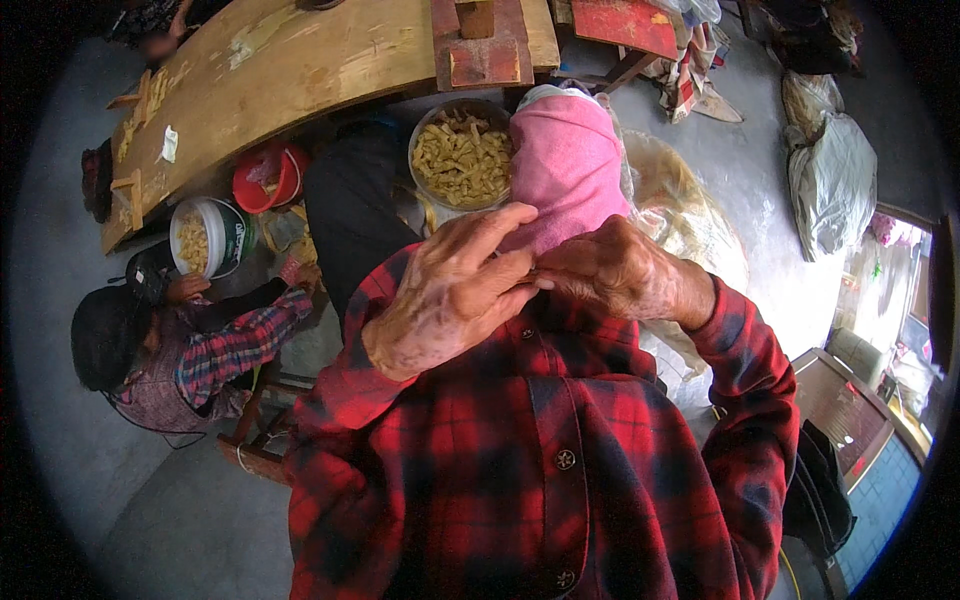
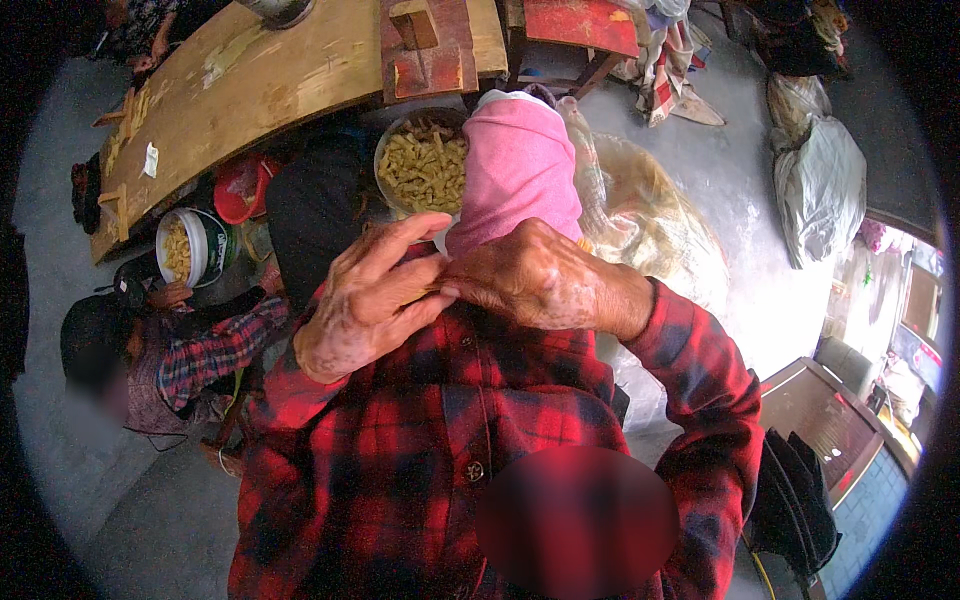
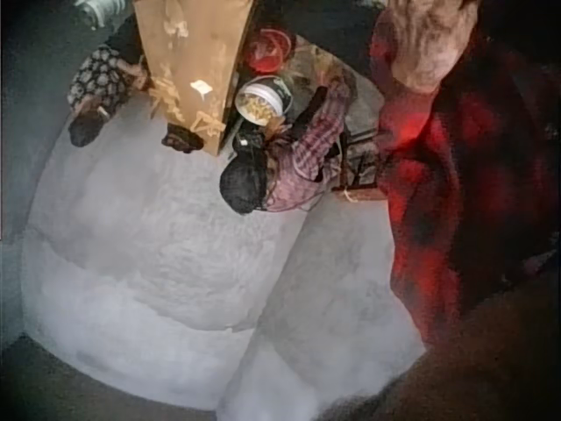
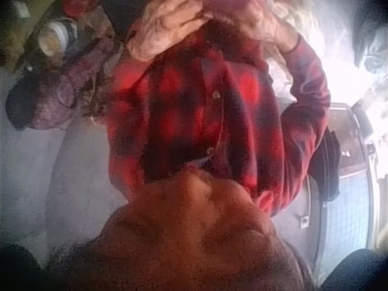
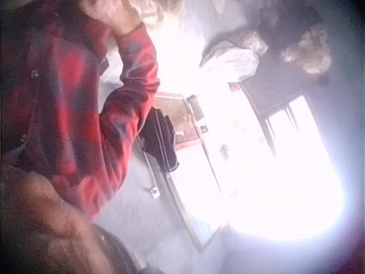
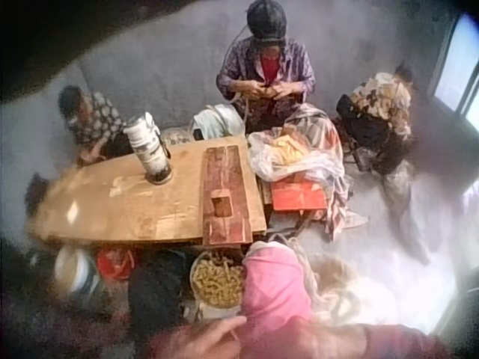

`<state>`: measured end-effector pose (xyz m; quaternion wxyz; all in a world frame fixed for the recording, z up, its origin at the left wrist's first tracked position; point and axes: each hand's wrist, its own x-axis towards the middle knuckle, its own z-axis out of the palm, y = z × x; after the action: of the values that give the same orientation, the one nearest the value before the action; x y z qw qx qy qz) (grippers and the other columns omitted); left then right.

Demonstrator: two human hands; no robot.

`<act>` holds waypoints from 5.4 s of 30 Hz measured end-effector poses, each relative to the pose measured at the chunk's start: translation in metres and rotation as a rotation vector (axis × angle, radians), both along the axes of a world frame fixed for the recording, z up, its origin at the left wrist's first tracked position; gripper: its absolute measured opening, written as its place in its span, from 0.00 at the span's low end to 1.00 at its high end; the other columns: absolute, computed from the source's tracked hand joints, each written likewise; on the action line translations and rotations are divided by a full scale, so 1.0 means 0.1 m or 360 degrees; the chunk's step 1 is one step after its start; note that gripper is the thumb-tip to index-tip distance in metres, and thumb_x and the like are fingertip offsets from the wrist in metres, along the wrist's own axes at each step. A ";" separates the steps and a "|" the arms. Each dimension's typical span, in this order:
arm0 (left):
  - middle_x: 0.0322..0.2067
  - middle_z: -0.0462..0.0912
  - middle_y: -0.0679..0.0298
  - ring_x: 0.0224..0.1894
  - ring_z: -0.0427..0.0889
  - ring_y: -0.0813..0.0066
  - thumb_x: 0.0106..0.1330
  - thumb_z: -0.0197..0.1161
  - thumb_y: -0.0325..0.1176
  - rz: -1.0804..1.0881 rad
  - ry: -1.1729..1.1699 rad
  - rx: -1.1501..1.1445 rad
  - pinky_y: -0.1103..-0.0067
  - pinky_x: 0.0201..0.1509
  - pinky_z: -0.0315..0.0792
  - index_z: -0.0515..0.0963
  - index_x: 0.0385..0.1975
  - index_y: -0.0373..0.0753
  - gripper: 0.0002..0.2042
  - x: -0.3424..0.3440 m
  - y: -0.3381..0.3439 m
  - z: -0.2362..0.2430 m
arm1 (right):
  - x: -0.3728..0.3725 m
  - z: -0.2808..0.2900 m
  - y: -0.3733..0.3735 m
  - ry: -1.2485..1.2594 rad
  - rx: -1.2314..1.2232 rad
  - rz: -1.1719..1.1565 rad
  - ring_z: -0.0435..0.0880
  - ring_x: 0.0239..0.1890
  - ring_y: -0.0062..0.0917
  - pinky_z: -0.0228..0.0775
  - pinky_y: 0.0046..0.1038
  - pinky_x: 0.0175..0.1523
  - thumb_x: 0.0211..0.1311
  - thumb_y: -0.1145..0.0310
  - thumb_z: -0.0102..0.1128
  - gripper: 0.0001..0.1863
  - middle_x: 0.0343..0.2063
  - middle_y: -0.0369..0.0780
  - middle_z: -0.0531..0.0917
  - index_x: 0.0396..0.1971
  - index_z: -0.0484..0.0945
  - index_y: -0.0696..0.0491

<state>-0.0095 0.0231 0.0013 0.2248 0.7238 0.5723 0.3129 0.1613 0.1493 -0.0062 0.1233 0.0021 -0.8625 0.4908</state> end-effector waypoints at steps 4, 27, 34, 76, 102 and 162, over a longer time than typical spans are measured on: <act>0.40 0.75 0.55 0.40 0.76 0.59 0.48 0.63 0.27 -0.0145 -0.0002 0.0124 0.70 0.45 0.71 0.73 0.26 0.33 0.07 0.01 0.07 -0.04 | 0.05 0.01 0.07 -0.0078 -0.0075 0.0087 0.76 0.23 0.43 0.68 0.34 0.25 0.58 0.69 0.56 0.09 0.20 0.48 0.78 0.29 0.76 0.61; 0.22 0.74 0.71 0.26 0.70 0.87 0.66 0.51 0.38 0.0204 -0.0658 -0.0695 0.87 0.32 0.64 0.73 0.35 0.36 0.11 -1.26 0.85 -0.30 | -0.89 -0.52 1.06 -0.0003 0.0258 -0.0203 0.76 0.24 0.30 0.68 0.28 0.32 0.61 0.66 0.52 0.11 0.21 0.42 0.77 0.33 0.76 0.61; 0.19 0.71 0.73 0.21 0.68 0.87 0.65 0.54 0.36 0.0259 -0.0880 -0.0607 0.87 0.27 0.66 0.74 0.29 0.36 0.10 -1.43 1.43 -0.83 | -1.07 -0.78 1.51 -0.0329 0.0056 -0.0442 0.61 0.20 0.10 0.53 0.19 0.23 0.64 0.59 0.51 0.15 0.15 0.29 0.69 0.29 0.78 0.57; 0.46 0.73 0.51 0.51 0.70 0.54 0.54 0.53 0.25 0.0372 0.0368 -0.0335 0.68 0.55 0.64 0.72 0.45 0.34 0.16 -1.26 0.43 -1.68 | -0.12 -0.26 0.68 -0.0426 -0.0807 -0.1013 0.64 0.17 0.09 0.54 0.14 0.21 0.64 0.63 0.52 0.14 0.15 0.30 0.72 0.28 0.78 0.59; 0.21 0.71 0.67 0.26 0.68 0.82 0.66 0.52 0.39 -0.0293 -0.1503 -0.1178 0.82 0.32 0.66 0.73 0.32 0.32 0.14 0.18 0.52 -0.37 | -0.30 0.06 0.46 0.0667 -0.2094 -0.0916 0.51 0.13 0.09 0.42 0.12 0.16 0.66 0.61 0.46 0.13 0.13 0.26 0.57 0.30 0.70 0.57; 0.44 0.71 0.58 0.46 0.72 0.72 0.55 0.64 0.25 0.0426 -0.0496 0.0118 0.79 0.48 0.68 0.74 0.39 0.33 0.12 0.19 0.02 -0.43 | -0.05 -0.39 -0.15 -0.0081 -0.1800 -0.0695 0.77 0.28 0.16 0.69 0.17 0.32 0.57 0.70 0.59 0.12 0.27 0.36 0.80 0.38 0.77 0.61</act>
<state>0.0097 0.0251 -0.0414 0.2402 0.5919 0.6098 0.4691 0.1564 0.1344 -0.0450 0.1823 -0.2525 -0.4511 0.8364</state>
